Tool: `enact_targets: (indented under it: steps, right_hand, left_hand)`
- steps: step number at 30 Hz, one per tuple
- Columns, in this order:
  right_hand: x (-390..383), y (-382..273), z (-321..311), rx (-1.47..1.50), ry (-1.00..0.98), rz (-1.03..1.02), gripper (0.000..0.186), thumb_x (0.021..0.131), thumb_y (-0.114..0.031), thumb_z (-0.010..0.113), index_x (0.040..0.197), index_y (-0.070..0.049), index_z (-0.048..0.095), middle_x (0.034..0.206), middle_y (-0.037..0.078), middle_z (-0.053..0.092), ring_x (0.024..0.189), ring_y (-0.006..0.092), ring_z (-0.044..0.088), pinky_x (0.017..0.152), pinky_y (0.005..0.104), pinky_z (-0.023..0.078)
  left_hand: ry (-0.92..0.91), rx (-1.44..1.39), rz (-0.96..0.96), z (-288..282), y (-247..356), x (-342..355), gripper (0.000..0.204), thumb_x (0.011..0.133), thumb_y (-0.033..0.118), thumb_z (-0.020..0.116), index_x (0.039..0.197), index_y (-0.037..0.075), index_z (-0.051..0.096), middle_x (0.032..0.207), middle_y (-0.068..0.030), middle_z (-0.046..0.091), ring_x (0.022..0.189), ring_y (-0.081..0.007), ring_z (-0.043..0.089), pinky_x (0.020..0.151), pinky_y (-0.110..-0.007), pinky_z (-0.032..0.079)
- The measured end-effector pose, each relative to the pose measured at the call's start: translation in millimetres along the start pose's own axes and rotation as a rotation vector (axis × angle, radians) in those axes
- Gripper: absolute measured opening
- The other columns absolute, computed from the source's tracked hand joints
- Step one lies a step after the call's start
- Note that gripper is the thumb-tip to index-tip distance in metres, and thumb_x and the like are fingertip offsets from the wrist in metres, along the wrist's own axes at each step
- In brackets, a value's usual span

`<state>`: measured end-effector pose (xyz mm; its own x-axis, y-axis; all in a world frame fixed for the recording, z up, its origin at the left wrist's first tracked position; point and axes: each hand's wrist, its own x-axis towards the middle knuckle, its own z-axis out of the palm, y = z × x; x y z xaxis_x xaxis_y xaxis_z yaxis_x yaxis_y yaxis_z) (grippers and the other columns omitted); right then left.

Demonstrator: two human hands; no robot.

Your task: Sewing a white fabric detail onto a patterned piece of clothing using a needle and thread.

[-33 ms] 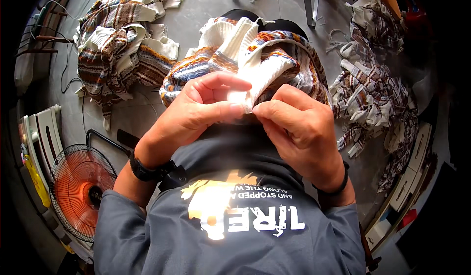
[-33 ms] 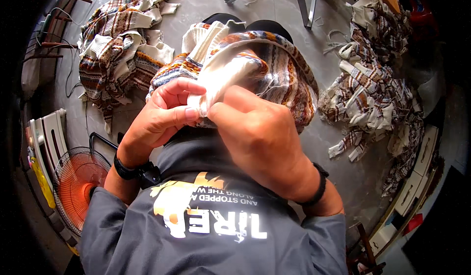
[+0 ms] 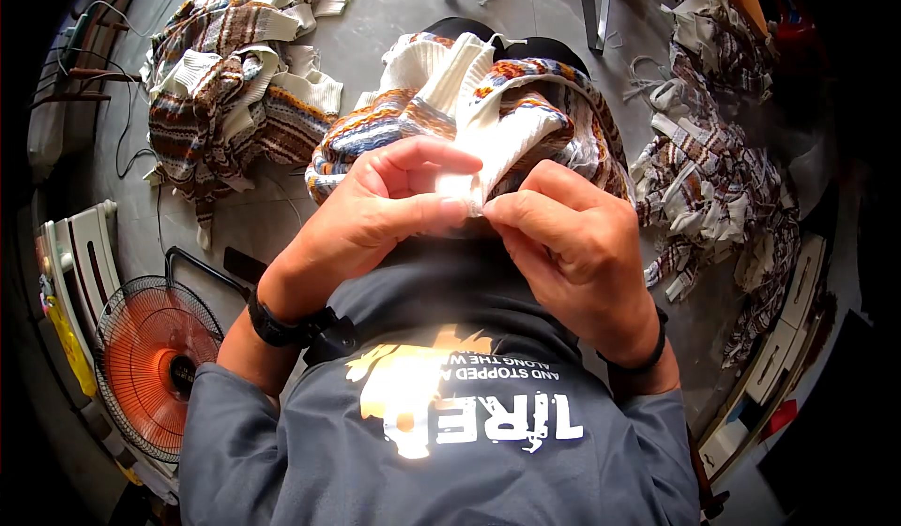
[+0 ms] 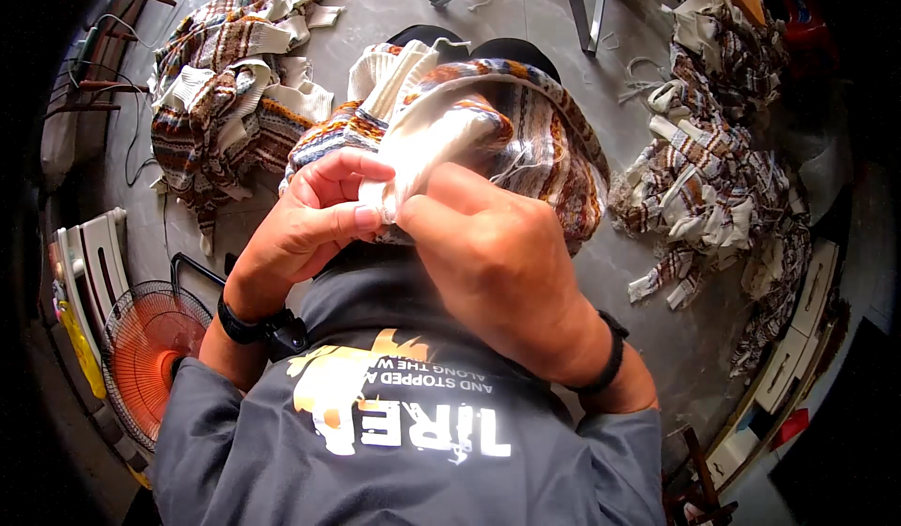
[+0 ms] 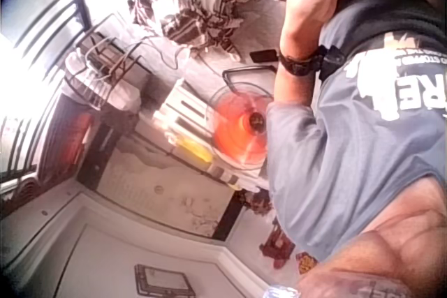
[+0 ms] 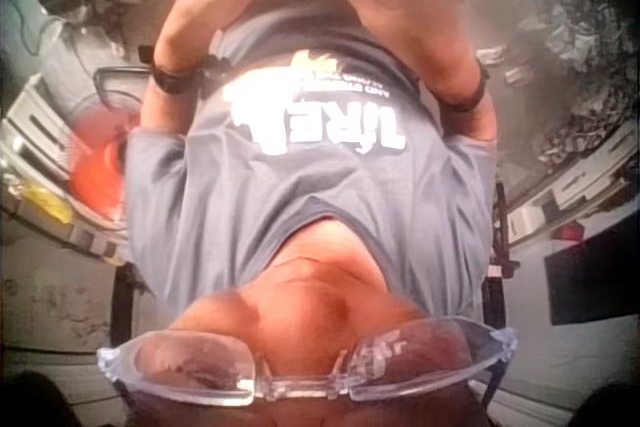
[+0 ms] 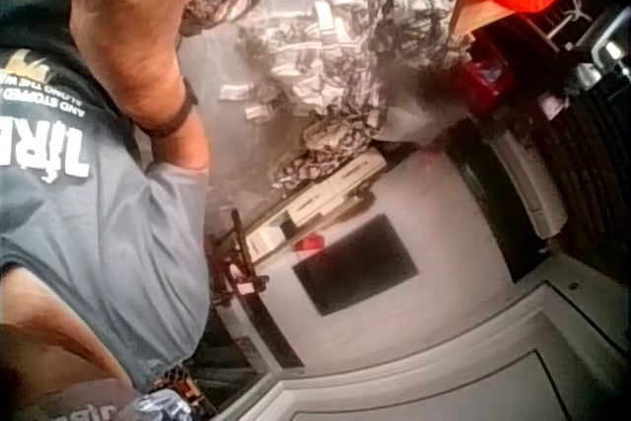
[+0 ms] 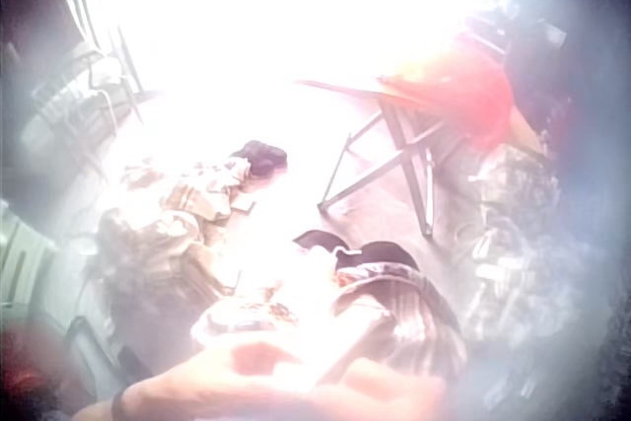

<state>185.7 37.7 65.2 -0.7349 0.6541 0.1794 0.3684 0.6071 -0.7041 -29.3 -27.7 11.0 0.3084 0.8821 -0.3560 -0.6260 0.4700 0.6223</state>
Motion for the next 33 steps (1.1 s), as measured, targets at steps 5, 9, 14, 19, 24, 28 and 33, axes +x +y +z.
enact_targets:
  steps: [5, 9, 14, 19, 24, 28, 33]
  right_hand:
    - [2.2, -1.1, 2.2, 0.029, 0.038, -0.022, 0.016, 0.081, 0.010, 0.075, 0.092, -0.001, 0.072, 0.075, 0.008, 0.060, 0.062, 0.0223, 0.062, 0.057, 0.0316, 0.048]
    - [3.1, -3.3, 2.3, 0.042, 0.049, -0.024, 0.016, 0.081, 0.009, 0.074, 0.092, -0.001, 0.072, 0.076, 0.008, 0.060, 0.062, 0.0226, 0.063, 0.057, 0.0314, 0.049]
    - [3.7, -6.8, 0.9, 0.023, 0.031, -0.002, 0.016, 0.080, 0.010, 0.074, 0.091, -0.002, 0.071, 0.075, 0.008, 0.059, 0.062, 0.0236, 0.062, 0.057, 0.0322, 0.049]
    - [4.2, -8.3, 0.8, 0.006, 0.020, 0.006, 0.016, 0.080, 0.009, 0.074, 0.090, -0.002, 0.070, 0.074, 0.008, 0.058, 0.062, 0.0243, 0.062, 0.056, 0.0329, 0.049]
    - [4.1, -8.2, 1.6, 0.011, 0.035, -0.018, 0.016, 0.080, 0.009, 0.075, 0.090, -0.002, 0.070, 0.075, 0.008, 0.059, 0.062, 0.0247, 0.063, 0.057, 0.0331, 0.049]
    - [4.5, -8.1, 2.4, -0.009, 0.039, -0.026, 0.016, 0.080, 0.008, 0.076, 0.091, -0.003, 0.070, 0.075, 0.009, 0.060, 0.062, 0.0255, 0.063, 0.057, 0.0344, 0.050]
    - [0.4, -15.3, 3.7, -0.059, 0.063, -0.005, 0.018, 0.082, 0.006, 0.076, 0.096, -0.003, 0.069, 0.079, 0.010, 0.061, 0.065, 0.0279, 0.064, 0.058, 0.0369, 0.051]
  left_hand:
    - [0.002, 0.009, -0.001, 0.0, -0.2, 0.7, 0.039, 0.093, 0.001, 0.074, 0.130, 0.002, 0.063, 0.108, -0.0038, 0.072, 0.095, -0.0078, 0.068, 0.084, -0.023, 0.055]
    - [0.008, 0.002, -0.004, 0.2, -1.5, 1.2, 0.038, 0.093, 0.002, 0.074, 0.129, 0.003, 0.063, 0.107, -0.0032, 0.072, 0.095, -0.0074, 0.068, 0.084, -0.023, 0.054]
    - [0.010, -0.005, -0.012, 0.5, -2.6, 1.4, 0.038, 0.093, 0.002, 0.075, 0.129, 0.003, 0.063, 0.108, -0.0029, 0.072, 0.095, -0.0078, 0.068, 0.085, -0.023, 0.055]
    - [-0.001, -0.018, -0.011, 0.1, -3.1, 2.1, 0.037, 0.093, 0.002, 0.074, 0.129, 0.003, 0.063, 0.110, -0.0037, 0.071, 0.096, -0.0084, 0.067, 0.085, -0.024, 0.055]
    - [-0.008, -0.025, -0.013, -0.7, -4.0, 2.3, 0.037, 0.093, 0.002, 0.074, 0.128, 0.003, 0.063, 0.111, -0.0044, 0.071, 0.098, -0.0090, 0.067, 0.086, -0.024, 0.055]
    - [-0.029, -0.029, -0.003, -1.5, -3.4, 2.1, 0.037, 0.093, 0.002, 0.074, 0.128, 0.003, 0.063, 0.112, -0.0045, 0.071, 0.099, -0.0092, 0.067, 0.087, -0.025, 0.055]
    - [-0.027, -0.049, 0.022, -0.3, -5.6, 1.6, 0.035, 0.093, 0.002, 0.074, 0.126, 0.003, 0.064, 0.111, -0.0042, 0.072, 0.098, -0.0089, 0.067, 0.087, -0.025, 0.055]
